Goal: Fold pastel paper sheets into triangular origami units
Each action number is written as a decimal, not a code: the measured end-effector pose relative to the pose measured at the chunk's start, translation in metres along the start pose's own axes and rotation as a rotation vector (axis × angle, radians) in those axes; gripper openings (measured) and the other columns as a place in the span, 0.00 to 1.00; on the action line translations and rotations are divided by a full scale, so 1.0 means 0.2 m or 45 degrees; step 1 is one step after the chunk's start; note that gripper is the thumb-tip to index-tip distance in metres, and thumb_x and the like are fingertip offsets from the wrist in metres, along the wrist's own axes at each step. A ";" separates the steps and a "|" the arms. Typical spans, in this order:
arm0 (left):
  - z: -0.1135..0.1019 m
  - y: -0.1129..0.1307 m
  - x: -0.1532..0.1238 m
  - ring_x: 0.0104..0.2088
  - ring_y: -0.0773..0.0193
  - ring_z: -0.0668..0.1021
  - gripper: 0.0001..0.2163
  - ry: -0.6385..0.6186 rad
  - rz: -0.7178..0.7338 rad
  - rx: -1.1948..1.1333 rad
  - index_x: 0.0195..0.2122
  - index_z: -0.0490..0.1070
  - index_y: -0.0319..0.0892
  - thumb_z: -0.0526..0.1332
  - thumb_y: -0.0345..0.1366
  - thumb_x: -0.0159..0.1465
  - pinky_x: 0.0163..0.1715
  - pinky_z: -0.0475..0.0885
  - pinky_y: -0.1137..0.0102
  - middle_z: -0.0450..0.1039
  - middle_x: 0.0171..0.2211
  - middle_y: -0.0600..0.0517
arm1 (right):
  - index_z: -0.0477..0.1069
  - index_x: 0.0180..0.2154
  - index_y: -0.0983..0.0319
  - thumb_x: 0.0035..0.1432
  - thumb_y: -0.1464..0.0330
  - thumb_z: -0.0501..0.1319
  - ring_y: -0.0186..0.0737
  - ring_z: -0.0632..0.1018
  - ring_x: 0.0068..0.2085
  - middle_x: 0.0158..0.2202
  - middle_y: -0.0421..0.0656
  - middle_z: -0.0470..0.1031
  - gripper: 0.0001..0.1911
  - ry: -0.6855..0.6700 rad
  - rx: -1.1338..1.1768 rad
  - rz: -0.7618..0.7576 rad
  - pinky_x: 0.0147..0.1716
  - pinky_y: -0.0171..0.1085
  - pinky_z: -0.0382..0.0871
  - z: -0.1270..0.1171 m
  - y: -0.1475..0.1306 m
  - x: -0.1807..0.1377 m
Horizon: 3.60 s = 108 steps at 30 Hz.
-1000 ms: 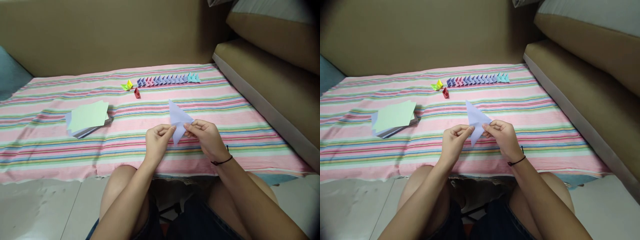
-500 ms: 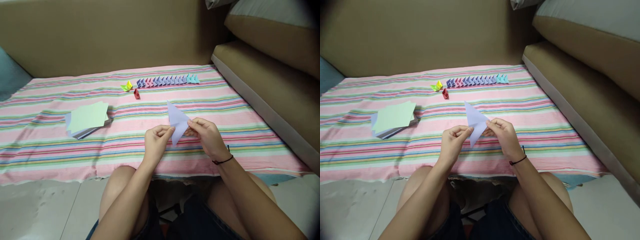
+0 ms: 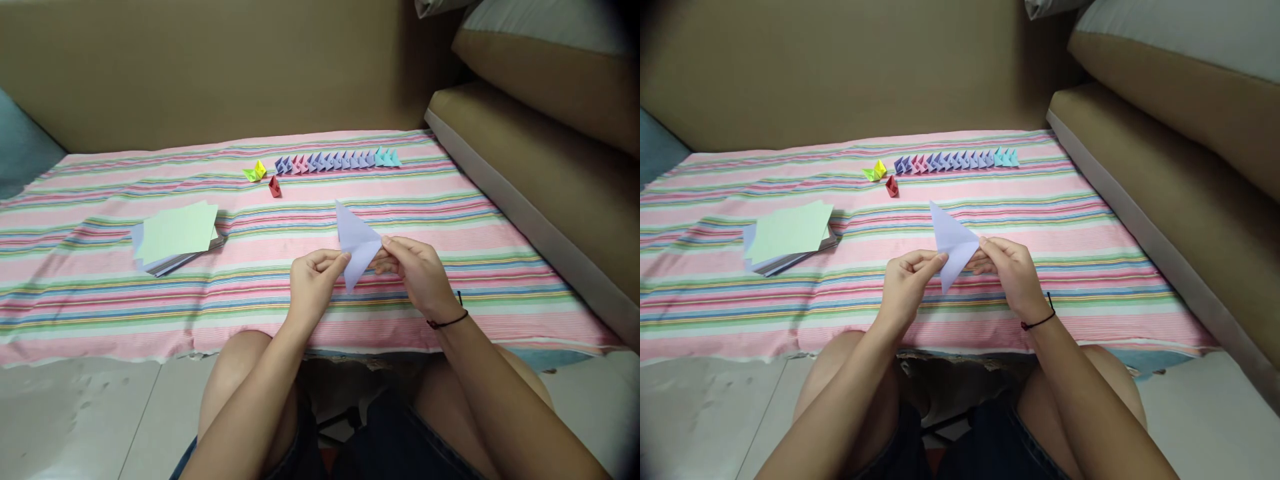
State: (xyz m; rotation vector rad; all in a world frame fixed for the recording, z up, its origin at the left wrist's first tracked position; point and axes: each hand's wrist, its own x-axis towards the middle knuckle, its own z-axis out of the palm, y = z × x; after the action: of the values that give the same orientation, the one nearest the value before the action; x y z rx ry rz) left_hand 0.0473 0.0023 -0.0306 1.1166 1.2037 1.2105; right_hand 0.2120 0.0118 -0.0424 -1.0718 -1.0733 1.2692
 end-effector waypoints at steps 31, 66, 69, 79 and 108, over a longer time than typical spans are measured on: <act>0.02 0.00 -0.01 0.27 0.65 0.76 0.12 -0.054 -0.009 -0.012 0.28 0.74 0.38 0.64 0.44 0.54 0.32 0.69 0.71 0.76 0.24 0.51 | 0.71 0.32 0.59 0.54 0.64 0.62 0.35 0.75 0.35 0.32 0.39 0.73 0.05 0.214 0.074 -0.172 0.40 0.38 0.72 0.09 0.03 -0.04; -0.14 0.07 0.07 0.27 0.66 0.72 0.03 0.103 0.334 0.408 0.26 0.71 0.41 0.60 0.34 0.55 0.29 0.65 0.73 0.71 0.25 0.53 | 0.75 0.29 0.62 0.51 0.66 0.63 0.37 0.74 0.30 0.27 0.41 0.75 0.05 -0.129 -0.606 -0.087 0.29 0.35 0.68 -0.03 -0.04 -0.04; -0.14 0.06 0.07 0.26 0.67 0.71 0.04 0.083 0.293 0.365 0.27 0.71 0.40 0.61 0.34 0.55 0.28 0.65 0.73 0.70 0.24 0.53 | 0.74 0.30 0.62 0.50 0.66 0.63 0.38 0.75 0.30 0.27 0.42 0.75 0.06 -0.084 -0.637 -0.081 0.29 0.36 0.69 -0.06 -0.03 -0.03; -0.12 0.06 0.07 0.25 0.67 0.71 0.05 -0.058 0.265 0.364 0.26 0.71 0.41 0.61 0.36 0.54 0.26 0.64 0.74 0.70 0.25 0.53 | 0.75 0.38 0.60 0.54 0.60 0.62 0.41 0.76 0.39 0.37 0.43 0.77 0.12 -0.146 -0.481 -0.090 0.38 0.38 0.71 -0.01 -0.06 -0.04; -0.09 0.04 0.05 0.27 0.67 0.76 0.14 -0.435 -0.129 0.084 0.34 0.72 0.37 0.69 0.38 0.49 0.26 0.69 0.75 0.75 0.29 0.51 | 0.75 0.27 0.62 0.52 0.62 0.64 0.37 0.74 0.31 0.28 0.41 0.75 0.10 -0.308 -0.530 -0.029 0.30 0.34 0.67 -0.03 -0.07 -0.05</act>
State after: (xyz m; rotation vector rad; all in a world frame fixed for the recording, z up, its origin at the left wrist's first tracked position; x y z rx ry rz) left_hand 0.0285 0.0125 -0.0240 1.2384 1.0295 0.8662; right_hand 0.2203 0.0025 -0.0304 -1.2283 -1.5782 1.2068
